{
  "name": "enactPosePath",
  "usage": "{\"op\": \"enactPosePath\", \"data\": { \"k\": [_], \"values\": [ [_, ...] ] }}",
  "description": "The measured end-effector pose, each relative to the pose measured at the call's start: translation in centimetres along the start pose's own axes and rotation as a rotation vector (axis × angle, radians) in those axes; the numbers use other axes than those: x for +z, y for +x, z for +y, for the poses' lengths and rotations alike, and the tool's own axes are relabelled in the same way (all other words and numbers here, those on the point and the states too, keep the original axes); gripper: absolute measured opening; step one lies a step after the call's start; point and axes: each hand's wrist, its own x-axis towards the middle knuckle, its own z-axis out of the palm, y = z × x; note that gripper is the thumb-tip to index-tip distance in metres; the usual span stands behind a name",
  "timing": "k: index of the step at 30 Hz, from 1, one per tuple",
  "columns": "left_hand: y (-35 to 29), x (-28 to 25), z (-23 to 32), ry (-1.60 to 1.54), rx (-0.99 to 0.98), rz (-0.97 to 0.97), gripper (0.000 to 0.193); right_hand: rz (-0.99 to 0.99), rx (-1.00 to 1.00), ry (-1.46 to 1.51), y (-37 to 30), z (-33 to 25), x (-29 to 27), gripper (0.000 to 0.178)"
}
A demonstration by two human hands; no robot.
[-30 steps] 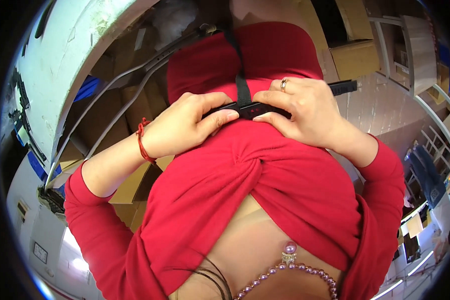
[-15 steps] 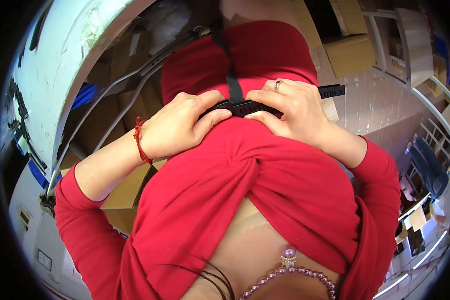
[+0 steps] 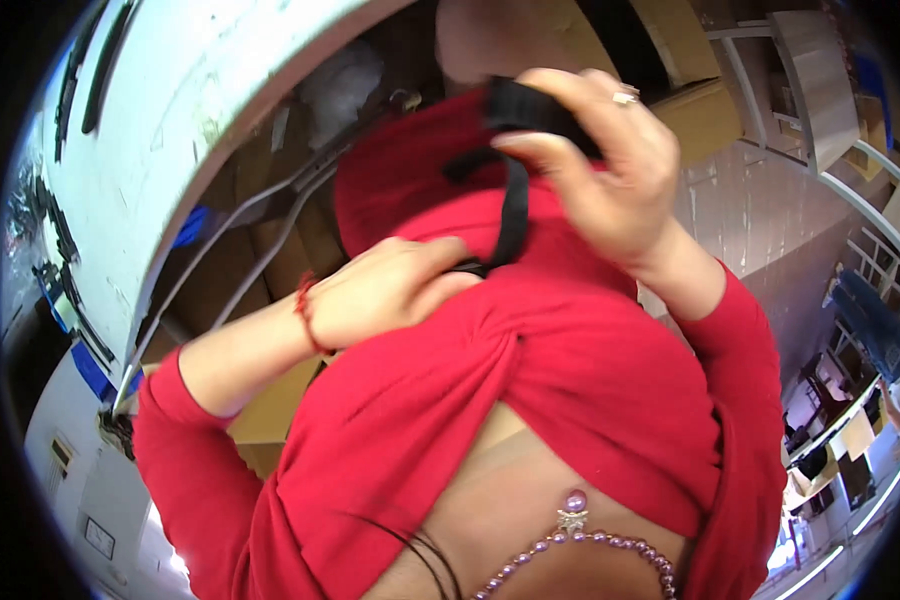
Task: Assemble black plastic track-like components by snapping them together and using a rubber mallet at a workbench.
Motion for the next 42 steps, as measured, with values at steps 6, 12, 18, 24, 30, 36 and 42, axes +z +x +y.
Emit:
{"op": "enactPosePath", "data": {
  "k": [6, 12, 18, 24, 30, 36, 42],
  "values": [
    [-0.8, -3.4, 1.3, -0.234, -0.126, 0.24, 0.02, -0.358, -0.078, -0.078, -1.5, -1.3, -1.9, 0.028],
    [-0.8, -3.4, 0.9, -0.517, -0.217, 0.118, 0.025, -0.439, -0.029, -0.024, -1.9, -1.7, -1.4, 0.028],
    [-1.1, -2.5, 0.6, -0.58, -0.254, 0.08, 0.026, -0.478, -0.031, -0.065, -2.8, -2.0, -1.3, 0.028],
    [-1.0, -1.8, -0.1, -0.339, -0.235, 0.024, 0.024, -0.6, -0.057, -0.134, -3.2, -2.2, -1.3, 0.023],
    [-0.7, -0.7, 0.2, 0.022, -0.11, 0.094, 0.019, -0.654, -0.032, -0.18, -4.7, -2.6, -1.0, 0.023],
    [-0.7, -0.4, -0.3, 0.08, -0.065, 0.076, 0.026, -0.531, 0.038, -0.107, -6.8, -2.3, -0.1, 0.029],
    [-0.2, -1.6, 0.4, 0.167, -0.095, -0.04, 0.021, -0.558, 0.057, -0.087, -6.8, -2.0, -0.3, 0.029]
  ]
}}
